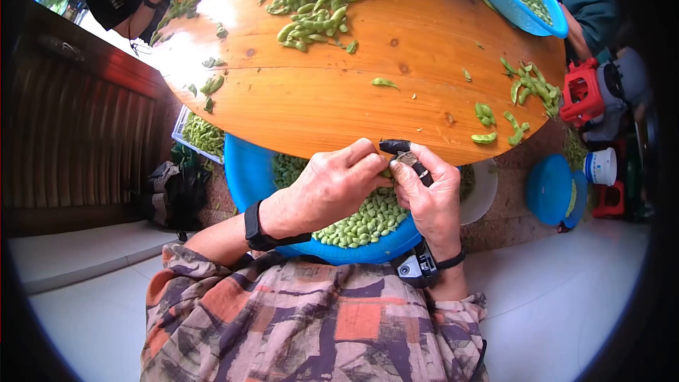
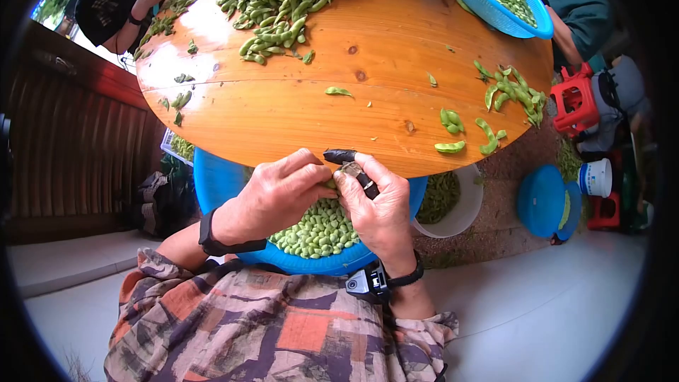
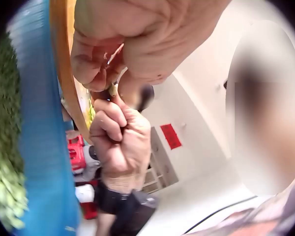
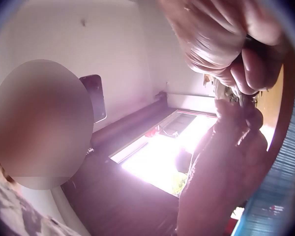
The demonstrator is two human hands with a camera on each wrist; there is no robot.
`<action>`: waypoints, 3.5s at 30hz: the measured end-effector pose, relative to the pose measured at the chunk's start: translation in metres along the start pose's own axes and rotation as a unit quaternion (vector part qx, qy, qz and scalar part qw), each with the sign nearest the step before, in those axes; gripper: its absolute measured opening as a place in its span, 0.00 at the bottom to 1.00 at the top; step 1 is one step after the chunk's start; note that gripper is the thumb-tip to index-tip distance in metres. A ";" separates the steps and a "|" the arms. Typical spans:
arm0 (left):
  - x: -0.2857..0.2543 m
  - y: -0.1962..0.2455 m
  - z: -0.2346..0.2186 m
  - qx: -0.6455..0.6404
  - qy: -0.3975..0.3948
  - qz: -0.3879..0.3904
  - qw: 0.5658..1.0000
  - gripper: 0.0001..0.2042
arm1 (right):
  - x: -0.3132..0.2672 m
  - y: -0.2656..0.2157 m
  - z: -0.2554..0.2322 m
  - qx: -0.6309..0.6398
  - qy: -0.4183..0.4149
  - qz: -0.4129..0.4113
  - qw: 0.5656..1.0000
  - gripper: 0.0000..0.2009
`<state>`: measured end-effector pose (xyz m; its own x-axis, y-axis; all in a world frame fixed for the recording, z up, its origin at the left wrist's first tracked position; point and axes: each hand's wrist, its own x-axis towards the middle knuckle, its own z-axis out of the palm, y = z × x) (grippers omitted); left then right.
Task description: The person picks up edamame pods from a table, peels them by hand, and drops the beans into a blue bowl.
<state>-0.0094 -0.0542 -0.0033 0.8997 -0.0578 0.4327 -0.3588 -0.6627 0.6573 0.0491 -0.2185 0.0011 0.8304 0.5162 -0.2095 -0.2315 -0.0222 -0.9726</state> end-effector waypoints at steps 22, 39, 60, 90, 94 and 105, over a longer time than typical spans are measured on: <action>-0.012 -0.011 -0.004 -0.561 -0.071 -0.286 0.773 0.08 | -0.005 -0.016 0.005 -0.154 -0.020 -0.201 0.967 0.13; -0.014 0.006 -0.003 -0.152 0.039 -0.105 0.982 0.09 | -0.013 -0.007 0.009 -0.141 0.035 -0.131 0.981 0.17; -0.016 -0.005 -0.008 -0.461 -0.097 -0.339 0.814 0.08 | 0.000 -0.009 0.001 -0.190 0.002 -0.133 0.973 0.13; 0.145 -0.074 -0.002 0.019 -0.191 0.008 0.981 0.20 | 0.025 -0.034 -0.069 -0.441 0.231 -0.240 0.834 0.12; 0.146 -0.085 -0.033 0.014 -0.053 0.013 0.998 0.16 | 0.019 -0.023 -0.074 -0.357 0.212 -0.223 0.882 0.09; 0.123 -0.159 -0.100 0.092 -0.037 -0.064 0.993 0.07 | 0.082 0.011 0.041 -0.167 -0.192 -0.254 0.933 0.12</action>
<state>0.1331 0.1183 0.0073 0.9532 -0.0133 0.3021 -0.1941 -0.7931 0.5773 0.0942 -0.1407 -0.0223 0.5316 0.8003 0.2772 0.3675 0.0769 -0.9268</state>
